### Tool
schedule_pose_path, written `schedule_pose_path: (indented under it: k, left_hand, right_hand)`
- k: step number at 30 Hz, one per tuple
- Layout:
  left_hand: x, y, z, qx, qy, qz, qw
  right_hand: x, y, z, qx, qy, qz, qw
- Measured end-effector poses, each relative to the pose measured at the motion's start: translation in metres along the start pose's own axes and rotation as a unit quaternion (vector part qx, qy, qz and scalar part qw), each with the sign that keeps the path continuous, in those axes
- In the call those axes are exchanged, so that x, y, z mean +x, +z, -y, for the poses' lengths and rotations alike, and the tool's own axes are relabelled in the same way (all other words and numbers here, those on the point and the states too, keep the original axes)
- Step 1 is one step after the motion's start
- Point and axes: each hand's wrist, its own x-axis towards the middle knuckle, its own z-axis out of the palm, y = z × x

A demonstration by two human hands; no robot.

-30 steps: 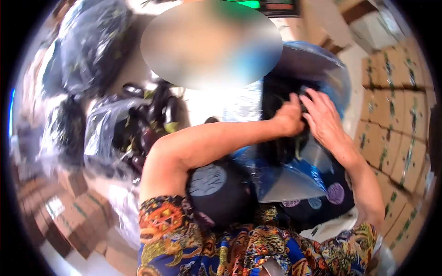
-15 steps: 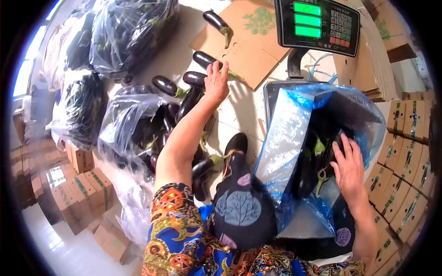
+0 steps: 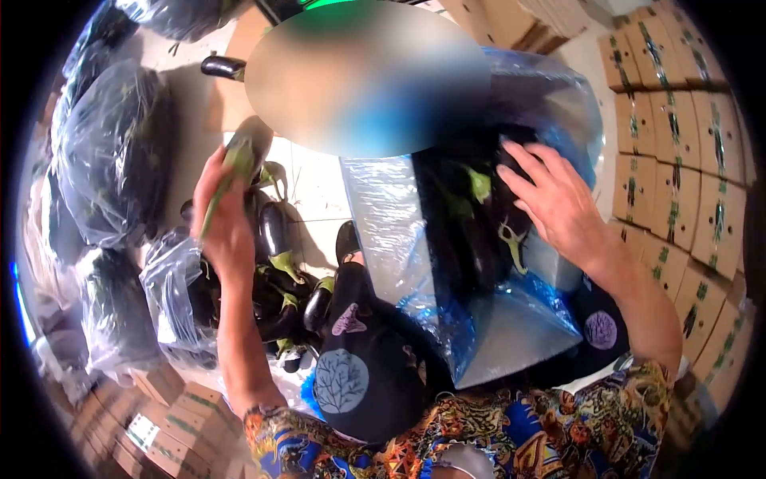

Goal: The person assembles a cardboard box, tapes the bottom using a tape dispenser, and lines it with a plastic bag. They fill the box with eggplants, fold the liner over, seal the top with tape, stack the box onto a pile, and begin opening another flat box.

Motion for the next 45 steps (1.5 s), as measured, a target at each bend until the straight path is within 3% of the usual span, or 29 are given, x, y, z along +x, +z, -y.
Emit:
schedule_pose_path:
  k: [2,3,4,6,8,10,13,16,18,19,24,26,28,29,32,33,35,36,37,39,40,42,44,45]
  left_hand:
    - [-0.013,-0.018,-0.068,0.136,0.132,0.072,0.979]
    - [-0.02,-0.014,-0.098,0.084,0.17,0.08,0.979]
    - [-0.022,-0.019,-0.114,0.01,0.212,0.165,0.963]
    - [-0.019,0.006,-0.146,0.016,0.302,0.253,0.919]
    - [-0.007,0.036,-0.167,0.057,0.38,0.382,0.84]
    - [-0.017,0.079,-0.154,0.072,0.421,0.426,0.798]
    - [-0.041,0.13,-0.104,0.184,0.53,0.449,0.695]
    - [-0.06,0.16,-0.104,0.159,0.529,0.441,0.707]
    - [-0.071,0.174,-0.107,0.14,0.5,0.489,0.701]
    - [-0.077,0.179,-0.108,0.118,0.495,0.458,0.728]
    - [-0.087,0.181,-0.106,0.244,0.483,0.525,0.657]
    - [-0.086,0.182,-0.102,0.25,0.457,0.559,0.645]
    - [-0.083,0.182,-0.097,0.18,0.396,0.584,0.685]
    - [-0.078,0.182,-0.094,0.158,0.369,0.621,0.673]
    - [-0.054,0.152,-0.102,-0.057,0.233,0.665,0.707]
    - [-0.055,0.135,-0.094,-0.185,0.151,0.596,0.767]
    - [-0.041,0.086,-0.081,-0.222,0.101,0.41,0.879]
    - [-0.031,0.054,-0.077,-0.111,-0.021,0.379,0.918]
    - [-0.033,0.031,-0.051,-0.105,-0.133,0.276,0.946]
    - [-0.043,-0.019,0.029,0.039,-0.153,0.117,0.981]
    - [-0.047,-0.045,0.056,0.225,-0.123,0.121,0.959]
    - [-0.076,-0.079,0.118,0.453,-0.1,0.094,0.881]
    - [-0.084,-0.09,0.14,0.52,-0.278,0.164,0.791]
    - [-0.089,-0.093,0.152,0.516,-0.322,0.165,0.777]
  right_hand:
    - [-0.003,0.004,-0.003,-0.022,-0.001,0.016,1.0]
    - [-0.004,0.007,-0.004,-0.033,-0.004,0.023,0.999]
    - [-0.006,0.009,-0.005,-0.031,-0.005,0.022,0.999]
    - [-0.009,0.011,-0.007,-0.027,-0.009,0.018,0.999]
    - [-0.01,0.012,-0.009,-0.053,-0.013,0.026,0.998]
    - [-0.011,0.014,-0.012,-0.066,-0.008,0.024,0.997]
    - [-0.014,0.03,-0.021,-0.014,-0.025,-0.064,0.998]
    - [-0.01,0.019,-0.02,0.025,-0.002,-0.043,0.999]
    - [-0.007,0.02,-0.022,0.031,-0.007,-0.06,0.998]
    - [-0.007,0.019,-0.02,0.034,-0.001,-0.056,0.998]
    - [0.008,0.01,0.003,0.101,0.034,-0.097,0.99]
    - [0.02,0.0,0.008,0.082,-0.039,-0.068,0.994]
    - [0.026,0.001,0.016,0.041,-0.063,-0.014,0.997]
    - [0.028,0.009,0.016,0.027,-0.063,0.013,0.998]
    - [0.028,0.017,0.016,-0.041,-0.027,0.079,0.996]
    - [0.026,0.017,0.011,-0.029,-0.033,0.08,0.996]
    - [0.026,0.013,0.015,-0.011,-0.03,0.072,0.997]
    - [0.028,0.01,0.023,-0.025,-0.033,0.061,0.997]
    - [0.027,0.014,0.025,-0.034,-0.028,0.057,0.997]
    - [0.028,0.018,0.026,-0.047,-0.03,0.052,0.997]
    - [0.028,0.018,0.028,-0.052,-0.031,0.048,0.997]
    - [0.031,0.019,0.03,-0.053,-0.037,0.047,0.997]
    - [0.031,0.017,0.027,-0.053,-0.043,0.052,0.996]
    - [0.031,0.015,0.025,-0.074,-0.05,0.061,0.994]
